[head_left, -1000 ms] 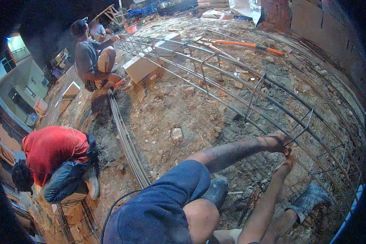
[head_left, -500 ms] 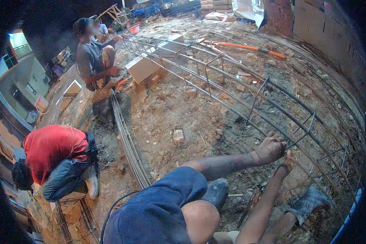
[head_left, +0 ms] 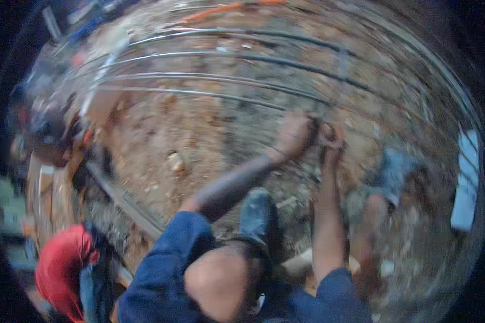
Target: The person ties and secures a rebar frame with tie wire using pliers.
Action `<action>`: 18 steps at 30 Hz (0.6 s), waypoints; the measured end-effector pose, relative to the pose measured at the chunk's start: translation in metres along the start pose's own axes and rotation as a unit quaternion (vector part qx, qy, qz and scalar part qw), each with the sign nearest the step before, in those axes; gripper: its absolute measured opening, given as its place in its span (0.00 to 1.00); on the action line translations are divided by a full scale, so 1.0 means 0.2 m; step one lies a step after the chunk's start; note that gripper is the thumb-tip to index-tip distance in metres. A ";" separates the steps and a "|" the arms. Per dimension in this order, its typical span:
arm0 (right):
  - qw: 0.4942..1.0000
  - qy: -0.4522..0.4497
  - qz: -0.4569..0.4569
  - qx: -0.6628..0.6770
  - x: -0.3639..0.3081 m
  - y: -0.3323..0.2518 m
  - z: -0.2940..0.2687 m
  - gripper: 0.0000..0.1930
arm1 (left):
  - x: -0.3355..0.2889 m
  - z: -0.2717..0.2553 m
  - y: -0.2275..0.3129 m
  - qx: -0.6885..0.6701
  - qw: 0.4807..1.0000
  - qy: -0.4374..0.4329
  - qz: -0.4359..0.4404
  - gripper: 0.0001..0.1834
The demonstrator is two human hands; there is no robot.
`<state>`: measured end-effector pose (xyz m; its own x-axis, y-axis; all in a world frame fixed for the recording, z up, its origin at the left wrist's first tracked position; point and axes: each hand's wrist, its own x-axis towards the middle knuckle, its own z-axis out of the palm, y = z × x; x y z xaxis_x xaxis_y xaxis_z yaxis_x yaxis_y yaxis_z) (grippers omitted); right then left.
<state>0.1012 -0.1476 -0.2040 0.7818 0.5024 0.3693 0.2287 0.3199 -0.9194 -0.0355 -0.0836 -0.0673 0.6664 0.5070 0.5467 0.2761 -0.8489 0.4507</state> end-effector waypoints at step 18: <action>0.988 0.037 0.136 -0.055 -0.05 -0.34 0.06 0.09 | -0.12 -0.01 -0.02 0.064 0.997 0.000 0.038 0.07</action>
<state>0.0711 -0.1646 -0.1435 0.8629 0.4955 0.0997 0.0633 0.0897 -0.9940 -0.0539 -0.0912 -0.0801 0.6885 0.4410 0.5757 0.3109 -0.8967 0.3151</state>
